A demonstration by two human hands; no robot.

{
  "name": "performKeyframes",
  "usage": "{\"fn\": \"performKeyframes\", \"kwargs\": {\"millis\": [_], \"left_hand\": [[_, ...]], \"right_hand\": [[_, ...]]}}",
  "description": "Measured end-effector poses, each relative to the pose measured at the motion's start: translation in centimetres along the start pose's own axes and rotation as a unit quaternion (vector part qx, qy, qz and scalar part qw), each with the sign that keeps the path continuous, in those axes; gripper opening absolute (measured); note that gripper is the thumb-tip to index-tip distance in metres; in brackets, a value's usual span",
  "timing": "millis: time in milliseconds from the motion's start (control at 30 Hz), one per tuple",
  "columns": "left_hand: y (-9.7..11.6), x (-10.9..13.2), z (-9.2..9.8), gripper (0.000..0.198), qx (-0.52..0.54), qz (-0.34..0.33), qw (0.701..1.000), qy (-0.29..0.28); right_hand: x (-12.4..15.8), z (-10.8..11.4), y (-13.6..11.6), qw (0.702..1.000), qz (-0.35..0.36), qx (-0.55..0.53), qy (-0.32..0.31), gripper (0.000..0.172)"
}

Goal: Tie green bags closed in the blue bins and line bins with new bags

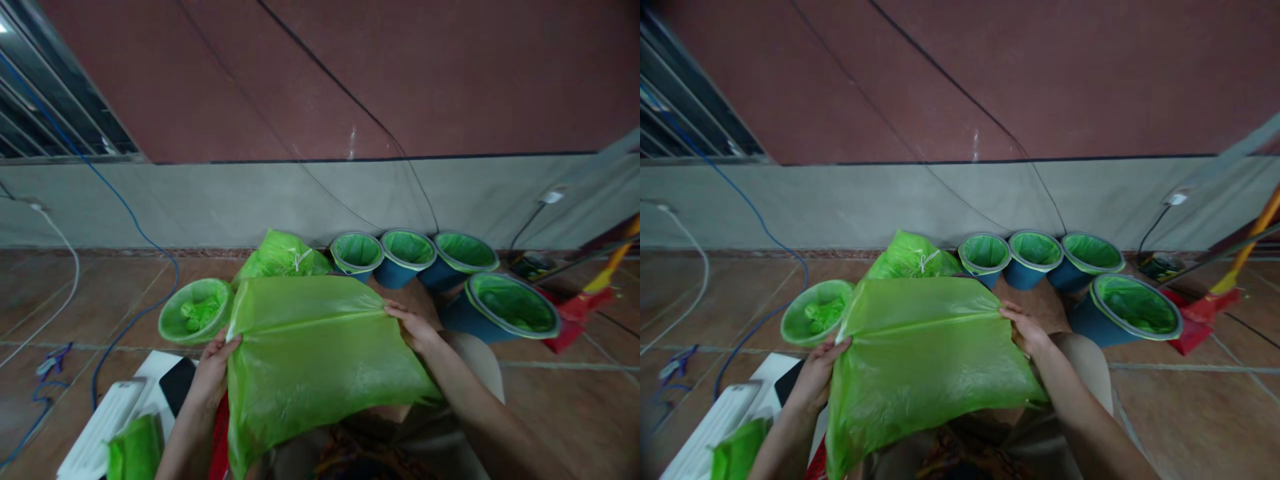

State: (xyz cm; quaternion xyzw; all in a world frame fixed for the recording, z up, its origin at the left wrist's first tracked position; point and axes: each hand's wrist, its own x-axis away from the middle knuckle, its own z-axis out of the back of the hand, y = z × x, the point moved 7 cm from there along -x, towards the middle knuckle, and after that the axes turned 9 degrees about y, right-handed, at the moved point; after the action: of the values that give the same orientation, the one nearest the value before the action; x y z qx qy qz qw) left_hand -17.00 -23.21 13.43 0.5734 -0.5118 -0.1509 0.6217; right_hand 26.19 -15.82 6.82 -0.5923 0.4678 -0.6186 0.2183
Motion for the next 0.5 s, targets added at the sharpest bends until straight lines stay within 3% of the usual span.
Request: {"fn": "performKeyframes", "kwargs": {"millis": [100,233,333,500], "left_hand": [[1.8,0.4,-0.8,0.077,0.021,-0.051,0.998,-0.002],[4.4,1.4,-1.6,0.097,0.016,-0.108,0.994,-0.019],[6.4,2.1,-1.6,0.094,-0.023,-0.143,0.989,-0.032],[9.1,2.9,-1.4,0.091,-0.149,-0.173,0.972,-0.053]], "right_hand": [[1.3,1.8,-3.7,0.996,0.087,0.008,0.003,0.055],[3.8,2.7,-7.5,0.992,0.124,-0.003,-0.02,0.053],[5.7,2.3,-9.5,0.991,0.126,0.001,-0.051,0.049],[7.3,1.0,-10.4,0.971,0.153,0.13,-0.129,0.064]]}}
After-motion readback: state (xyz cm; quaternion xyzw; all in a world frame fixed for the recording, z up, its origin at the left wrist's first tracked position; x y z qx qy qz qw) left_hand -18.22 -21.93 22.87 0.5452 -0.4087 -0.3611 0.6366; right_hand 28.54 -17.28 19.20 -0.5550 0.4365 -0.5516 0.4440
